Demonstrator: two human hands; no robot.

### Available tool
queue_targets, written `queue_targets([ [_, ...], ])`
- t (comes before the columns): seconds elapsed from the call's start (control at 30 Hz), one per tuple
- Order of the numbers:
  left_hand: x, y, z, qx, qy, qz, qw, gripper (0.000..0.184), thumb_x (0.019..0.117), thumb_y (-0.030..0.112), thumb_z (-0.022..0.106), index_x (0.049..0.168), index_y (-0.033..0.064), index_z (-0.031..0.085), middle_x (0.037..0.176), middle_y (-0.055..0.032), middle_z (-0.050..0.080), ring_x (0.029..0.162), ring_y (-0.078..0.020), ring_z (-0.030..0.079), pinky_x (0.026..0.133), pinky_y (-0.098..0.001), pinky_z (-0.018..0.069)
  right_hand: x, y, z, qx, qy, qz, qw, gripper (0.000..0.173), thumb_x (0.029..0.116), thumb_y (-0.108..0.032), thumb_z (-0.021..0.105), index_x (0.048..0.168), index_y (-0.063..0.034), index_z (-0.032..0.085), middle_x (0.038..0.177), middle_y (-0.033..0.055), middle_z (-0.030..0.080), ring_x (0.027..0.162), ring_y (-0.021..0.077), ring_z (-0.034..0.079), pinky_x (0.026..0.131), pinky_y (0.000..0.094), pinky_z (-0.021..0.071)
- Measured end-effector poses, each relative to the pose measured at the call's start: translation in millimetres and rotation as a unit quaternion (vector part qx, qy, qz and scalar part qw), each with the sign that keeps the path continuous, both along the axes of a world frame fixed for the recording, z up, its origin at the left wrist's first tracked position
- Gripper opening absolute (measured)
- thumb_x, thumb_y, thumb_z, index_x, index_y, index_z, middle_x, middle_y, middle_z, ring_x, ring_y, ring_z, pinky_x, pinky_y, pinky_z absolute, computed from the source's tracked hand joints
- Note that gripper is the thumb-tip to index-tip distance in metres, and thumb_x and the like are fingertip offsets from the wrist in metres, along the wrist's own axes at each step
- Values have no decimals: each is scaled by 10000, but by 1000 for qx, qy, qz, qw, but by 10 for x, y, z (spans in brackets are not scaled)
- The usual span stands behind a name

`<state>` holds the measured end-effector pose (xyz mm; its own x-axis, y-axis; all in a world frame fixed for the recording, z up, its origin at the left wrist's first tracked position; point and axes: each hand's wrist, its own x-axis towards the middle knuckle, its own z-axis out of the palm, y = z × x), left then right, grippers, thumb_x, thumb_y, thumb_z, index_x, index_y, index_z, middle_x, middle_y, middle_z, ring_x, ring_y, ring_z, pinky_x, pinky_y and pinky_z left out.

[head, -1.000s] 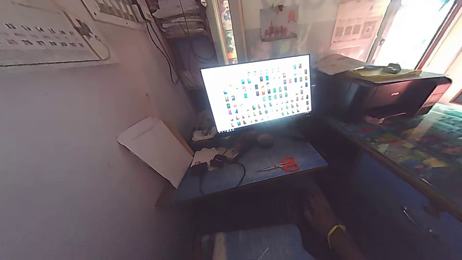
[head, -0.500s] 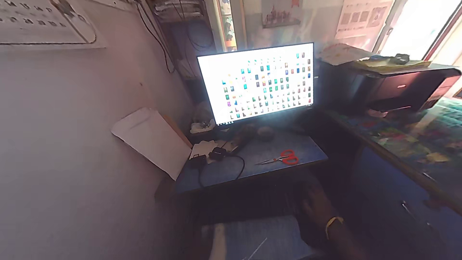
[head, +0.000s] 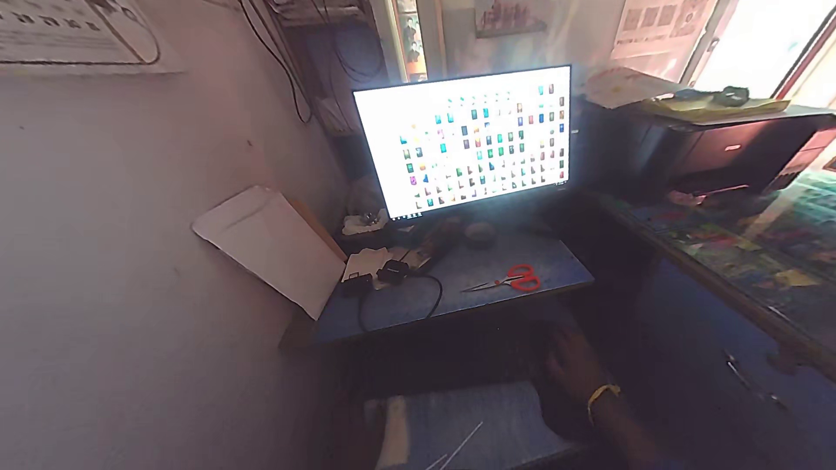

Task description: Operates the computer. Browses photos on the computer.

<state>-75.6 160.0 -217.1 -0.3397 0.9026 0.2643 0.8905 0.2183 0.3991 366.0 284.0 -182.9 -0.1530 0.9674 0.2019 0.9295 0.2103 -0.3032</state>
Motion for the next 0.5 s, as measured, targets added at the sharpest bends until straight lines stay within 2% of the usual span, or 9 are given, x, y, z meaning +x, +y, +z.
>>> queue_targets([
  [0.17,-19,8,-30,-4,-5,0,1000,634,989,430,563,1458,5,523,1621,-260,330,1504,-447,317,1208,-574,309,10,13,-30,13,-4,3,1000,520,940,-351,560,1400,-117,621,1505,134,537,1417,337,480,1173,500,389],
  [0.5,-63,28,-94,8,0,-6,1000,640,989,434,552,1462,4,521,1620,-259,334,1508,-443,312,1212,-561,312,1,4,-16,18,6,0,1000,510,939,-336,557,1395,-119,626,1513,130,531,1420,336,476,1172,505,388],
])
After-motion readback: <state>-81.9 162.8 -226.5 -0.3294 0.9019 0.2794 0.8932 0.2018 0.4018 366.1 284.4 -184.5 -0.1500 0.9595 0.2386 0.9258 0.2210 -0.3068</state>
